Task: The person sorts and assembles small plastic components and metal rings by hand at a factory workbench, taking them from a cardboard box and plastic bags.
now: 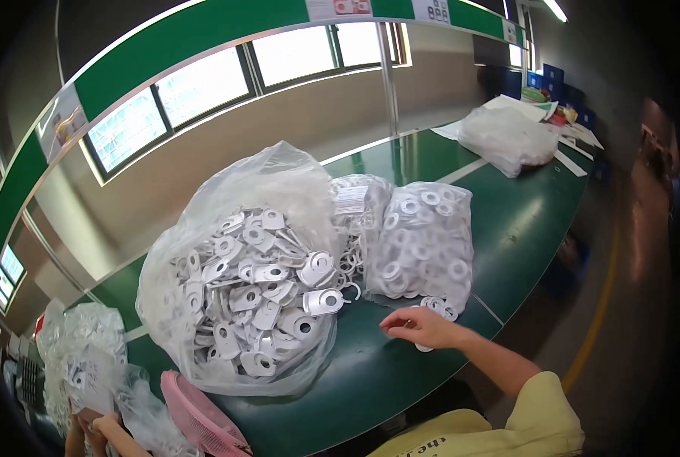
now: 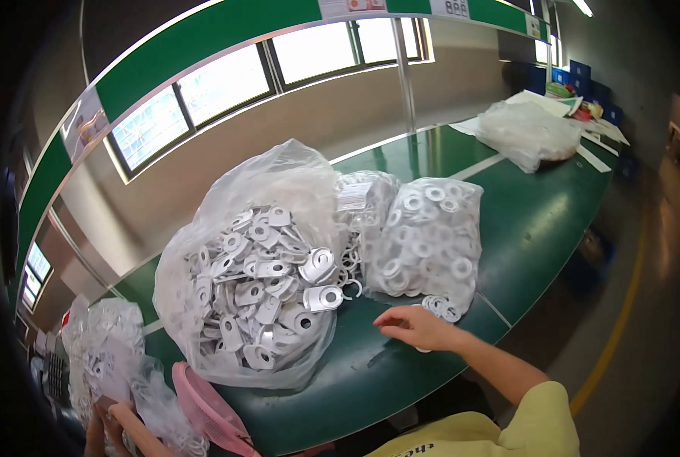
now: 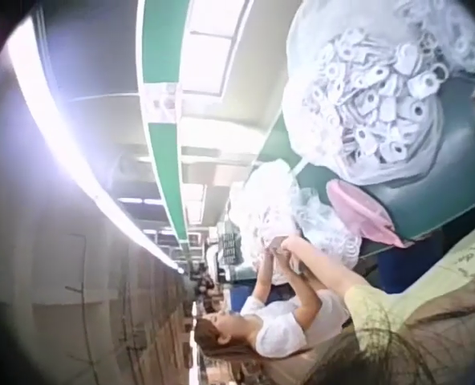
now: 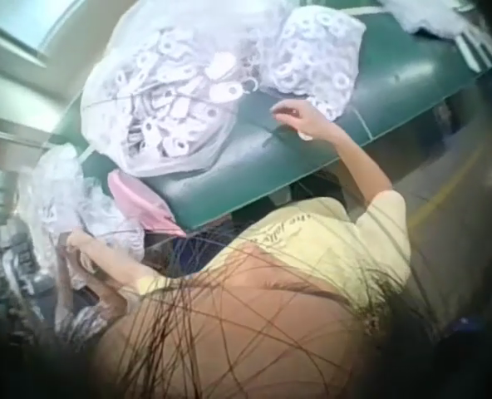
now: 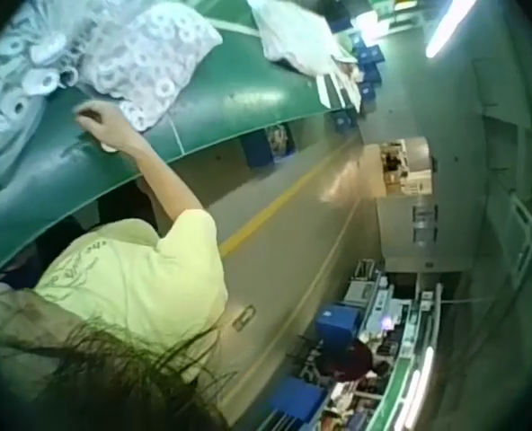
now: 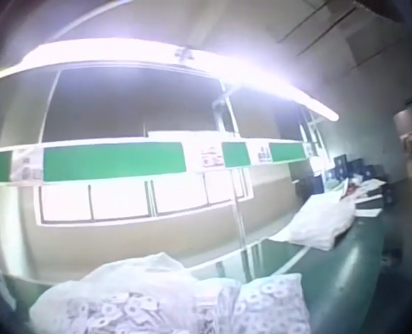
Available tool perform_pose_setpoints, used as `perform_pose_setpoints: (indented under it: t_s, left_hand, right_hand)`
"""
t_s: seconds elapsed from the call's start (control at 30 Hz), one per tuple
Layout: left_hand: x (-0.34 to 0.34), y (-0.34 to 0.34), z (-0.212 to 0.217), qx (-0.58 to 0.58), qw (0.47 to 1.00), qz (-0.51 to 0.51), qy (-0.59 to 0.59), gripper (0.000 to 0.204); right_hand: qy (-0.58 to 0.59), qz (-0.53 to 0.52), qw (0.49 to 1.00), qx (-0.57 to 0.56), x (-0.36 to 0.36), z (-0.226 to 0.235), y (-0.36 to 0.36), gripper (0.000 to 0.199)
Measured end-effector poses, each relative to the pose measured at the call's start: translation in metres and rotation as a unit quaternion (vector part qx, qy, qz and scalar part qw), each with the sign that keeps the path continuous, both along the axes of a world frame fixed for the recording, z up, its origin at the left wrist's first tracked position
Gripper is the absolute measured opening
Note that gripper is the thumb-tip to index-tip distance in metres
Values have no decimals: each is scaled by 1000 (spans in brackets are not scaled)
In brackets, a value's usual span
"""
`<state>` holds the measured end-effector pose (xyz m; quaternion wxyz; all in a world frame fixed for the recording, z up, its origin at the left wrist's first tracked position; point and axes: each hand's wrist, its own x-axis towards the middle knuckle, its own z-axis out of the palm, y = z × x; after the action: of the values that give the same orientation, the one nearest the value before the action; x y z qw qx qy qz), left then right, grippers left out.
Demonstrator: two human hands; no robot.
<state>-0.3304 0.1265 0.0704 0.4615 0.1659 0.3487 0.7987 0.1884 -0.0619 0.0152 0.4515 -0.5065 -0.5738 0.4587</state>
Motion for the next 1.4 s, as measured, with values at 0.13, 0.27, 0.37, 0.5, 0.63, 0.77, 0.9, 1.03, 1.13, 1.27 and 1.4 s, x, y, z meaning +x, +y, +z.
perform_pose_setpoints:
  t_s: [0.13,0.27,0.37,0.5,0.63,0.77,0.9,1.03,1.13,1.27,1.4]
  left_hand:
    - [-14,-25,42,8,998,39,40,49]
    - [-22,-57,69,13,992,102,75,46]
    - [62,-74,75,176,928,-22,329,36]
    - [217,-58,41,137,686,-336,631,26]
    - [292,-24,-30,283,485,-154,813,31]
    - [321,-28,-55,227,388,-116,885,38]
    - [326,-40,-56,174,392,-87,899,37]
    - [332,-60,-70,113,586,-177,783,28]
    - [325,-79,-90,52,761,-306,570,25]
    - [315,-99,-83,-80,865,-494,22,26]
    - [302,-93,-102,-80,885,-450,84,25]
  right_hand:
    - [-359,-15,933,12,45,23,-26,32]
    - [-443,-14,894,64,51,9,-30,35]
    - [-472,-18,880,52,41,5,-22,32]
    - [-490,-17,872,6,43,-11,0,35]
    - [-519,14,854,42,36,-4,25,22]
    - [-531,47,841,96,29,2,30,15]
    - [-445,86,889,62,30,17,39,14]
    - [-205,-15,966,158,12,34,53,16]
    - [-135,-76,954,257,-18,33,62,16]
    - [-362,8,848,387,-40,2,75,15]
    - [-249,52,875,412,-45,-8,79,12]
